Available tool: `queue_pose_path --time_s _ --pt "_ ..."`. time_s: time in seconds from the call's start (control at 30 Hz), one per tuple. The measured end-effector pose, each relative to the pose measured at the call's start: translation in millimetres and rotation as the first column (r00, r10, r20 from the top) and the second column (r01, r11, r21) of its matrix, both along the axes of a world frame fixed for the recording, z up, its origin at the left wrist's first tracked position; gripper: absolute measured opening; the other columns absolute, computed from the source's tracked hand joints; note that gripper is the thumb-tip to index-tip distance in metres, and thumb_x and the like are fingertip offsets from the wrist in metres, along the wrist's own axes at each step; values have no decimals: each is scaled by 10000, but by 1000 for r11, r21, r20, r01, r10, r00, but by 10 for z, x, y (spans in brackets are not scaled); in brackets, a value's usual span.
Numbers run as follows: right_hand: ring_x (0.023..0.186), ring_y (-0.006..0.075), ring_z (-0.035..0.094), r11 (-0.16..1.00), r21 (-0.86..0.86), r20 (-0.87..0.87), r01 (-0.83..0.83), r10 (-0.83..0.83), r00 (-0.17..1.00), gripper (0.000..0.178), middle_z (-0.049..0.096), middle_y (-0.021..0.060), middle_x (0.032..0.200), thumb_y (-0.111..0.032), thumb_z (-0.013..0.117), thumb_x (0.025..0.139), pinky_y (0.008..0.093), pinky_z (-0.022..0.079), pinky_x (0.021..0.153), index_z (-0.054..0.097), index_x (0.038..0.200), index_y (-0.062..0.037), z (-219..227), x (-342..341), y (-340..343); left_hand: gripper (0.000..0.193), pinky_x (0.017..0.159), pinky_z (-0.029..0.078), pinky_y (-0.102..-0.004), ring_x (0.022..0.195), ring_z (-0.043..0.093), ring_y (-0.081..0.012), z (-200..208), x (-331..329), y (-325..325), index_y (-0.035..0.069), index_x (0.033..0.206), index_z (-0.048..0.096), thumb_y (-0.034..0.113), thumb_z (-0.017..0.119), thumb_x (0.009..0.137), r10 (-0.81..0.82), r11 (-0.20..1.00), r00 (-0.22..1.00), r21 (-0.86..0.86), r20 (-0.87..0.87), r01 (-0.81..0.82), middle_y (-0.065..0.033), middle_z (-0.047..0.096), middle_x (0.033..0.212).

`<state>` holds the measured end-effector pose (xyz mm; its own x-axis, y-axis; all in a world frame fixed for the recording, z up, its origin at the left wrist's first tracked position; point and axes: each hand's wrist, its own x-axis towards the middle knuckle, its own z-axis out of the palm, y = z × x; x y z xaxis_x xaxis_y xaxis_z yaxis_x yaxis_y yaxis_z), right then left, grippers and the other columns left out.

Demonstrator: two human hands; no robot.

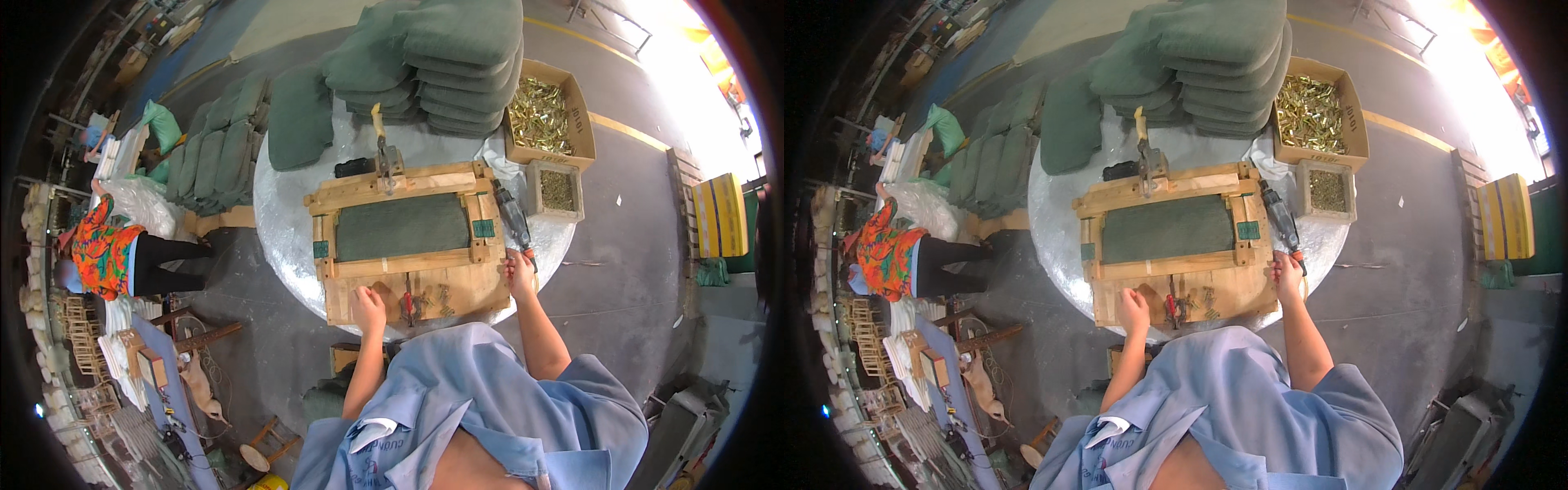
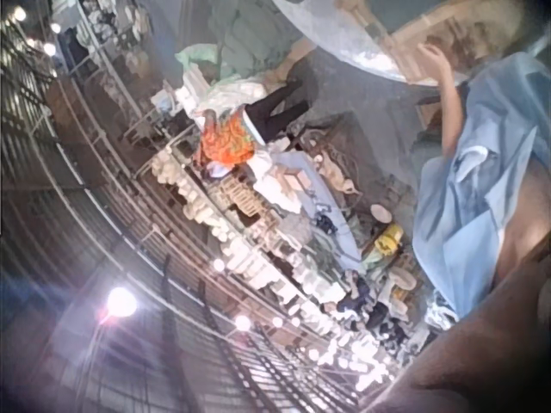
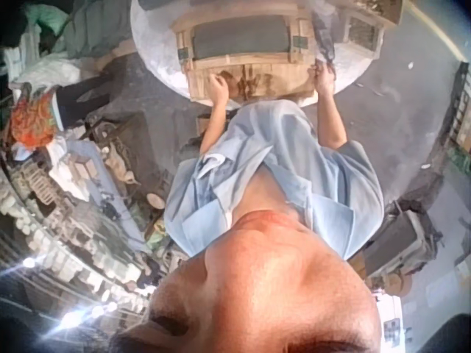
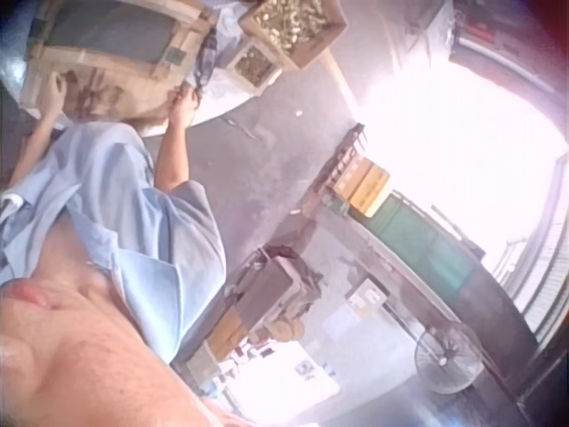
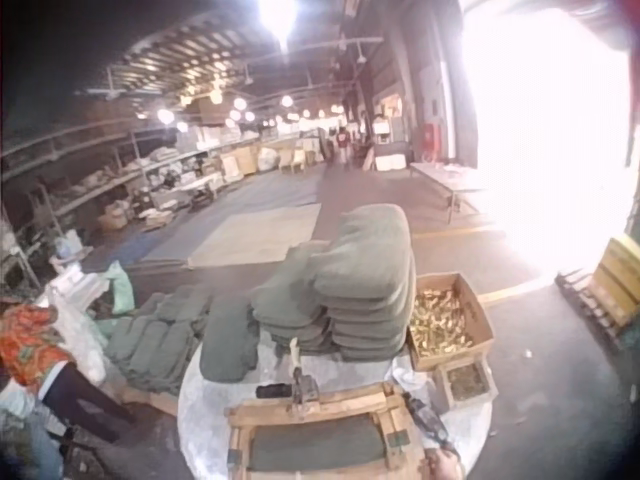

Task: The person places green fabric cushions into a wooden jig and secures them using a pneumatic drill and fasteners. They repeat this process for multiple cushions, stacking the finished units nearby.

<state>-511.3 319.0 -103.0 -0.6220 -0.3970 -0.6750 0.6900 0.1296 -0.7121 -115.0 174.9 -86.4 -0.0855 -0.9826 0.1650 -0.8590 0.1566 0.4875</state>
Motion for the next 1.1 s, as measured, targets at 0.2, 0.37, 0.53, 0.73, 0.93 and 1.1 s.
queue_pose_path --time_s 0.2,0.37,0.53,0.73,0.93,1.1 --pt "549 85 583 998 -59 -50 4 -7 999 240 696 11 781 -262 721 1006 232 472 500 757 1140 -67 -136 9 44 146 789 494 -543 927 621 -435 -36 -16 -88 43 1014 550 142 655 996 2 998 998 69 -56 2 -187 614 970" --pt "547 92 595 998 -61 -53 6 -9 999 244 710 21 797 -267 718 1007 239 465 488 776 1115 -57 -71 55 18 172 741 505 -436 776 601 -283 48 -38 -134 48 1006 589 193 678 1031 203 978 937 107 -283 -180 -100 600 849" --pt "537 89 586 999 -23 -75 43 -45 996 263 708 23 794 -281 723 1003 237 449 472 783 1117 -51 -228 21 68 272 721 448 -304 781 500 -116 756 -534 -544 53 1018 591 291 708 1076 113 986 714 -9 -690 -164 7 553 860" --pt "539 90 585 999 0 -131 37 -37 991 251 702 28 778 -265 725 998 242 460 476 789 1090 -40 -202 30 40 298 719 444 -277 774 492 -93 1526 -1158 -1637 24 988 643 299 713 1078 -102 994 672 -101 -734 41 23 585 846" --pt "521 106 583 996 -7 -98 93 -93 991 260 690 40 749 -245 740 983 255 472 477 776 1065 -1 -106 39 26 415 822 525 -379 882 678 -236 1718 -1939 -2722 -21 1141 707 370 729 1006 -148 978 834 46 -532 203 -112 740 959" --pt "590 128 643 998 -37 -98 52 -55 994 312 720 69 830 -266 730 989 264 523 529 780 1117 14 -115 45 -51 517 880 532 -434 957 711 -311 1455 -2415 -3444 -63 1186 720 388 770 939 -76 989 900 81 -429 122 -199 769 1054"
